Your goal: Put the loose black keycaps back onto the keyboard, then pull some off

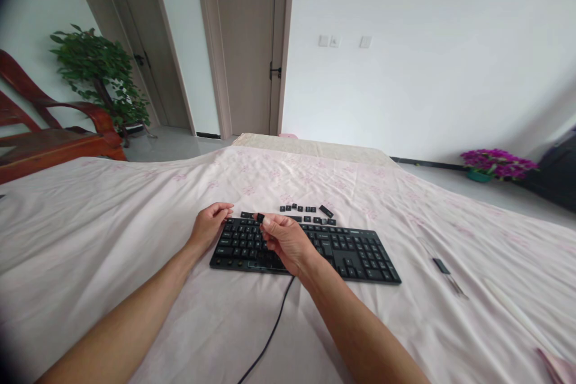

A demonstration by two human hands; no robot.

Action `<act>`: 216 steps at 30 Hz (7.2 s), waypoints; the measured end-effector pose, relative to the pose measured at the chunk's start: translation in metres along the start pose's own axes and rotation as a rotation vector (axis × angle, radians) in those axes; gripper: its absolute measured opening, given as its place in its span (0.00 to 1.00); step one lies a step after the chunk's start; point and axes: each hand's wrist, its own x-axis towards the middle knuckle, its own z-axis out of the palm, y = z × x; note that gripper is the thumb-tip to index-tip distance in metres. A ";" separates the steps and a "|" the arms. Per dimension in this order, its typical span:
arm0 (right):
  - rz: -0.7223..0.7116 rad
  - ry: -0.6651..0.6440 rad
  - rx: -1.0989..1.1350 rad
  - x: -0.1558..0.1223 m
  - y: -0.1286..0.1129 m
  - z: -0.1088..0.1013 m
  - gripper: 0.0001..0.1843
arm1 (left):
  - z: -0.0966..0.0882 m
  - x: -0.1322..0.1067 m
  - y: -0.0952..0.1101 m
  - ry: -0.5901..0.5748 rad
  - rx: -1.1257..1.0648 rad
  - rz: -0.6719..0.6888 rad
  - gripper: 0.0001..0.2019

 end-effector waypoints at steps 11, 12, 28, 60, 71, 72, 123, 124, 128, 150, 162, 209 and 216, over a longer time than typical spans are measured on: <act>-0.477 0.129 -1.417 -0.024 0.014 -0.026 0.11 | 0.000 0.001 -0.003 0.007 -0.017 0.004 0.14; -0.495 0.115 -1.490 -0.027 0.015 -0.024 0.11 | 0.000 0.001 -0.003 0.004 -0.013 0.008 0.14; -0.615 0.022 -1.985 -0.029 0.032 -0.003 0.05 | -0.001 0.001 -0.003 0.007 0.010 0.050 0.13; -0.609 -0.011 -2.123 -0.033 0.040 0.015 0.05 | -0.002 0.001 -0.005 0.002 0.033 0.056 0.12; -0.466 -0.129 -2.240 -0.041 0.044 0.029 0.08 | -0.001 -0.001 -0.002 0.008 0.020 0.051 0.12; -0.448 -0.144 -2.237 -0.042 0.043 0.030 0.08 | -0.001 -0.001 -0.001 0.008 0.022 0.051 0.12; -0.242 -0.031 -2.226 0.106 -0.024 -0.048 0.09 | 0.000 0.000 -0.001 -0.001 -0.025 0.009 0.14; -0.248 -0.035 -2.227 0.105 -0.024 -0.048 0.09 | 0.000 0.000 -0.001 0.000 -0.025 0.007 0.14; -0.280 -0.012 -2.210 0.100 -0.025 -0.046 0.12 | 0.000 0.000 -0.001 0.000 -0.023 0.006 0.14; -0.226 -0.058 -2.140 0.108 -0.023 -0.049 0.09 | 0.000 0.000 -0.002 -0.007 -0.010 0.022 0.13; -0.213 0.026 -2.007 0.108 -0.024 -0.063 0.11 | 0.000 -0.001 0.001 -0.003 0.003 0.029 0.13; -0.150 0.141 -0.006 0.010 0.024 0.014 0.15 | 0.032 -0.059 0.071 -0.003 0.164 0.660 0.06; -0.057 0.143 -0.111 0.009 0.017 0.007 0.17 | 0.028 -0.056 0.065 -0.065 0.295 0.748 0.05</act>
